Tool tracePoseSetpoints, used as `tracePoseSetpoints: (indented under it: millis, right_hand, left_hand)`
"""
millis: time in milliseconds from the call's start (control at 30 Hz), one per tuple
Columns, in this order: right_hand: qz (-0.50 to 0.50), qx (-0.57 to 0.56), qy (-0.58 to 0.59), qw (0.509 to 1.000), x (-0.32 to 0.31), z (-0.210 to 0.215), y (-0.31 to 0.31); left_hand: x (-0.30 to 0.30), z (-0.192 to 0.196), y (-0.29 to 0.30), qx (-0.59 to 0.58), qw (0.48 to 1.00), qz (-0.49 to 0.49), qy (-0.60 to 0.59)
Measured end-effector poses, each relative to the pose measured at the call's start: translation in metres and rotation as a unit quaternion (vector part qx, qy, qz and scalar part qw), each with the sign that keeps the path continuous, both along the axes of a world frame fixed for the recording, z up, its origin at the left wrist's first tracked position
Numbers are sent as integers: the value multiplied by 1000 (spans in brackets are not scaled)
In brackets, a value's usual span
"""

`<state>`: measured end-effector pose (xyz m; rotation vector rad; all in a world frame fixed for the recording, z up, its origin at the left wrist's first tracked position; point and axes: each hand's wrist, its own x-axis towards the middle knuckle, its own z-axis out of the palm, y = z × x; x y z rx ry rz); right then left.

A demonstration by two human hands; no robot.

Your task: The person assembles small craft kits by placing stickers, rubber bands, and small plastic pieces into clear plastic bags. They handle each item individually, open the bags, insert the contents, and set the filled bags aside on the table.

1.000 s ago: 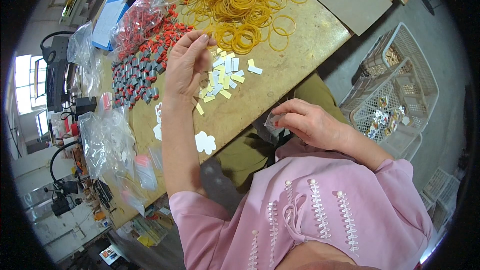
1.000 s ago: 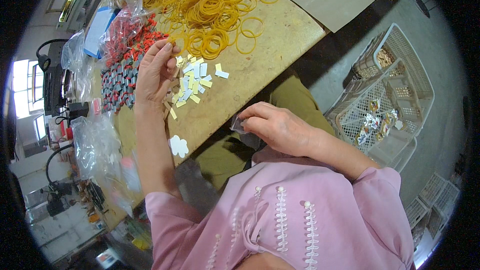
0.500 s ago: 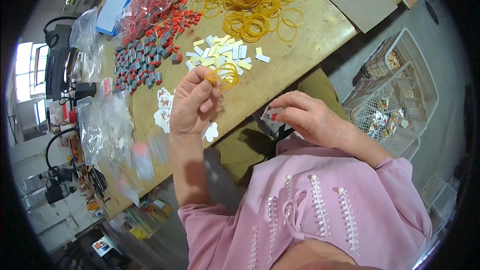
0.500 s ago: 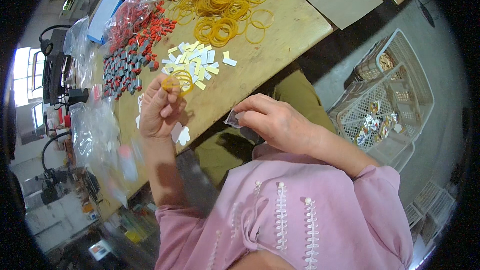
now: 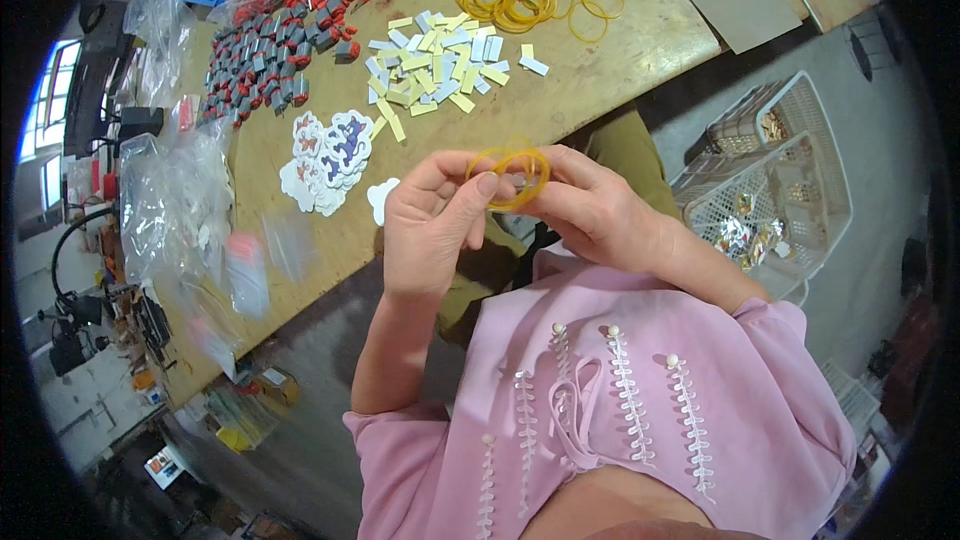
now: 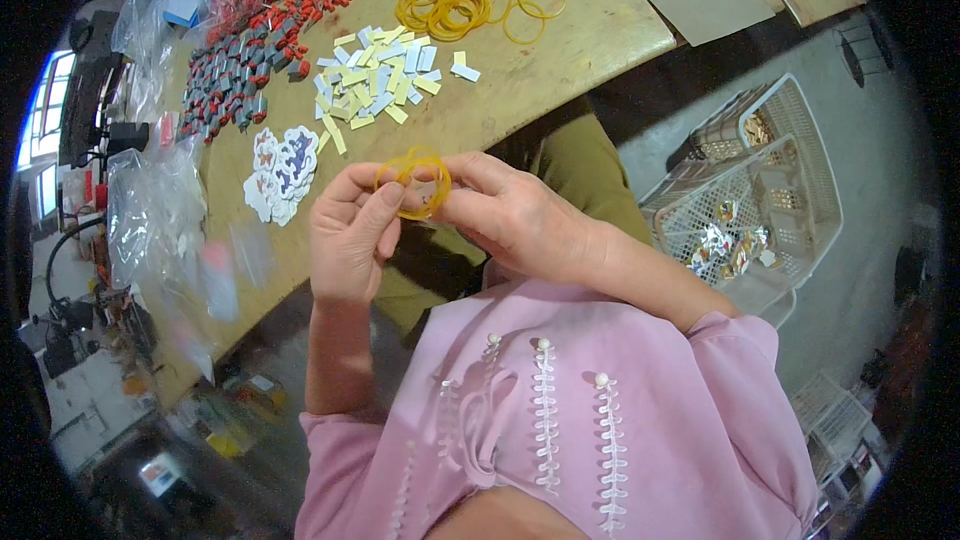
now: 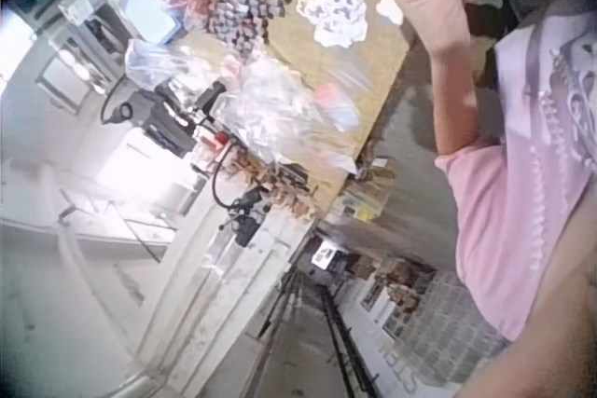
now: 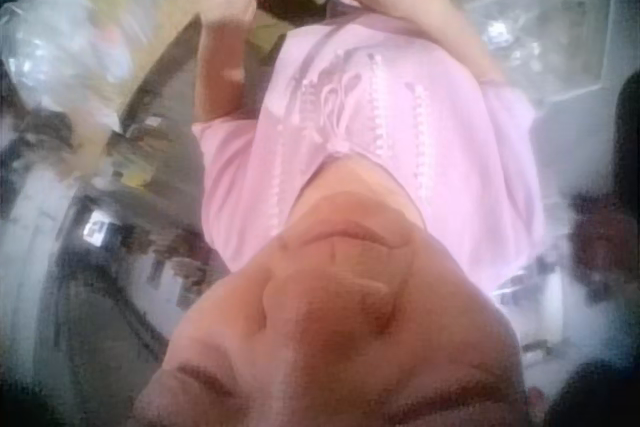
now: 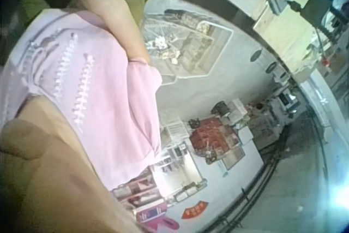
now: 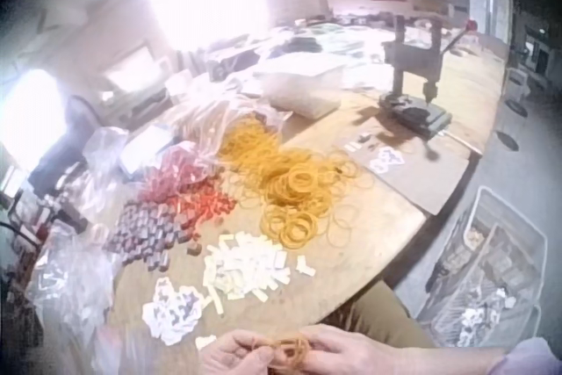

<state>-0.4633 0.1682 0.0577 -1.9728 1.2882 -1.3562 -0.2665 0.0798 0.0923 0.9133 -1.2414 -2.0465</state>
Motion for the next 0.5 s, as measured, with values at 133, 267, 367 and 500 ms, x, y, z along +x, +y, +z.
tracePoseSetpoints:
  millis: [133,267,367,500]
  right_hand:
    - [29,30,2,999,-1,-1,3]
    - [25,56,-11,998,0,-5,4]
    - [26,57,-20,998,1,-8,3]
    - [35,56,-27,997,5,-10,2]
  left_hand:
    - [-3,-6,12,-314,935,47,-158]
    - [0,-2,16,-569,763,40,-303]
    - [6,1,18,-559,772,-30,-302]
    - [14,3,19,-542,788,-83,-281]
